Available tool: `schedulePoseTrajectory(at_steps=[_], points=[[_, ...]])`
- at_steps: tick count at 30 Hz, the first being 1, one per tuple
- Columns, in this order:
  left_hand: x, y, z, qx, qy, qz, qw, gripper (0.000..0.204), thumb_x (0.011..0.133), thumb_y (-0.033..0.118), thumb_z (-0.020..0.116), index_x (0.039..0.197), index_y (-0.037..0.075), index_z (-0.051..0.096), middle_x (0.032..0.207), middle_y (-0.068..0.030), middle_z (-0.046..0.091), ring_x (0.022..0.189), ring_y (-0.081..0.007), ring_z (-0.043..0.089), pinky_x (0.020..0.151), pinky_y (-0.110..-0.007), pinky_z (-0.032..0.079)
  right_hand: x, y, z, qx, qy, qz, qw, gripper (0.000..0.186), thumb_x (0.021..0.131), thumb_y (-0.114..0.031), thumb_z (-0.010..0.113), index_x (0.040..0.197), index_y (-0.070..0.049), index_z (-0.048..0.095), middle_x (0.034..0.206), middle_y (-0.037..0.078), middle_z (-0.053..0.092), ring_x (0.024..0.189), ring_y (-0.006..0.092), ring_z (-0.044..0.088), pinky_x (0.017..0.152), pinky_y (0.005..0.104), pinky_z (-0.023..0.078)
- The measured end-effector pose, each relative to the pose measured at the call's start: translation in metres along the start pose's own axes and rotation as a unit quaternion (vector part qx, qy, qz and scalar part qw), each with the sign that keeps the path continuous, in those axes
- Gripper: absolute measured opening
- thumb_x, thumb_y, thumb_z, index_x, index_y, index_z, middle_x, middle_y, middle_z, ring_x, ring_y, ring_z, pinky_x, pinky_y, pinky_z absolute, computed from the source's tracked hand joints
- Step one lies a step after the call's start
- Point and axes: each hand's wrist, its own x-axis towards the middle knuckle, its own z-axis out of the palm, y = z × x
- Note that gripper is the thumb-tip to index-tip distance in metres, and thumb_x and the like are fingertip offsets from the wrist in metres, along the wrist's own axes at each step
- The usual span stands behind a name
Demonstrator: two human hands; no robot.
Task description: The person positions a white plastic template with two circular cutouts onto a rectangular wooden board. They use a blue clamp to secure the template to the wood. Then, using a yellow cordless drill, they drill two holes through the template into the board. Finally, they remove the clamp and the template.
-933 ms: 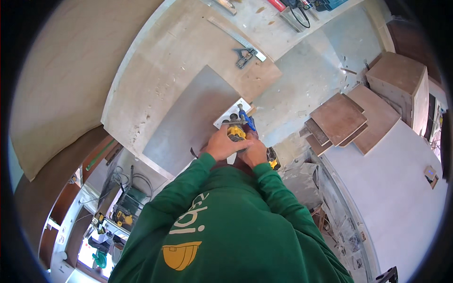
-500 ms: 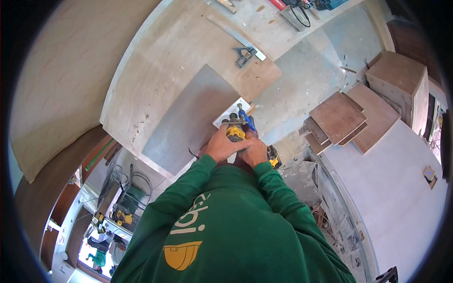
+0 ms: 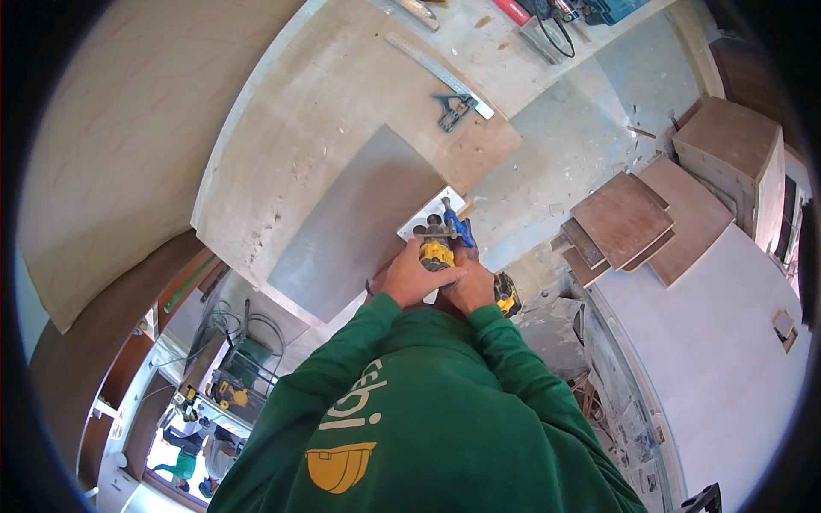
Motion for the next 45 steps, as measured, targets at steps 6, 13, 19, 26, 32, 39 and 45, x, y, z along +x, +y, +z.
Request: schedulePoseTrajectory(at_steps=[6,13,19,26,32,39,45], points=[[-0.002,0.003,0.002,-0.023,0.008,0.000,1.000,0.099,0.066,0.061,0.093,0.129,-0.004,0.055,0.120,-0.0235,0.069,0.112,-0.0341,0.069,0.096,-0.043,0.054,0.001,0.002,-0.007,0.009,0.009,-0.015,1.000,0.044,0.082,-0.030,0.074,0.111,-0.001,0.058,0.094,0.023,0.072,0.091,0.0444,0.072,0.078,0.0546,0.056],[-0.002,0.003,0.003,-0.030,-0.001,-0.018,0.999,0.097,0.068,0.055,0.093,0.135,-0.002,0.054,0.123,-0.0218,0.068,0.113,-0.0298,0.068,0.099,-0.041,0.052,0.000,0.000,-0.013,0.015,0.017,-0.032,0.999,0.033,0.084,-0.029,0.071,0.103,-0.004,0.059,0.086,0.021,0.073,0.084,0.0441,0.072,0.074,0.0561,0.055],[-0.001,-0.004,0.009,-0.030,0.008,-0.022,0.999,0.092,0.069,0.050,0.094,0.135,-0.001,0.054,0.122,-0.0196,0.068,0.112,-0.0260,0.067,0.099,-0.039,0.053,0.002,0.002,-0.013,-0.005,0.004,-0.030,1.000,0.035,0.082,-0.029,0.073,0.103,-0.006,0.058,0.084,0.020,0.073,0.083,0.0427,0.072,0.073,0.0559,0.055],[0.000,-0.019,0.016,-0.043,0.026,-0.001,0.999,0.094,0.071,0.047,0.094,0.138,-0.003,0.051,0.127,-0.0211,0.066,0.116,-0.0261,0.065,0.101,-0.039,0.052,0.004,0.002,-0.016,-0.020,-0.017,-0.047,0.999,0.033,0.084,-0.027,0.071,0.105,-0.005,0.057,0.086,0.020,0.072,0.084,0.0414,0.073,0.073,0.0547,0.056],[-0.010,-0.032,0.023,-0.056,0.041,0.020,0.997,0.102,0.072,0.044,0.095,0.145,-0.004,0.045,0.129,-0.0230,0.064,0.119,-0.0277,0.064,0.103,-0.039,0.051,0.004,0.004,-0.014,-0.069,-0.054,-0.036,0.996,0.030,0.087,-0.025,0.068,0.107,-0.005,0.057,0.091,0.020,0.073,0.084,0.0403,0.073,0.073,0.0520,0.058],[-0.009,-0.037,0.026,-0.075,0.045,0.021,0.996,0.105,0.071,0.053,0.093,0.142,-0.007,0.044,0.130,-0.0273,0.063,0.122,-0.0350,0.065,0.102,-0.044,0.051,0.005,0.005,-0.016,-0.053,-0.030,-0.061,0.996,0.026,0.087,-0.022,0.067,0.105,-0.004,0.058,0.086,0.020,0.072,0.085,0.0405,0.073,0.073,0.0517,0.058],[0.001,-0.013,0.016,-0.077,0.025,-0.028,0.996,0.097,0.072,0.054,0.092,0.136,-0.004,0.049,0.125,-0.0245,0.066,0.117,-0.0321,0.066,0.099,-0.043,0.053,0.013,-0.004,-0.031,-0.039,-0.046,-0.039,0.997,0.028,0.084,-0.021,0.068,0.103,-0.002,0.060,0.085,0.022,0.073,0.084,0.0421,0.073,0.075,0.0540,0.057]])
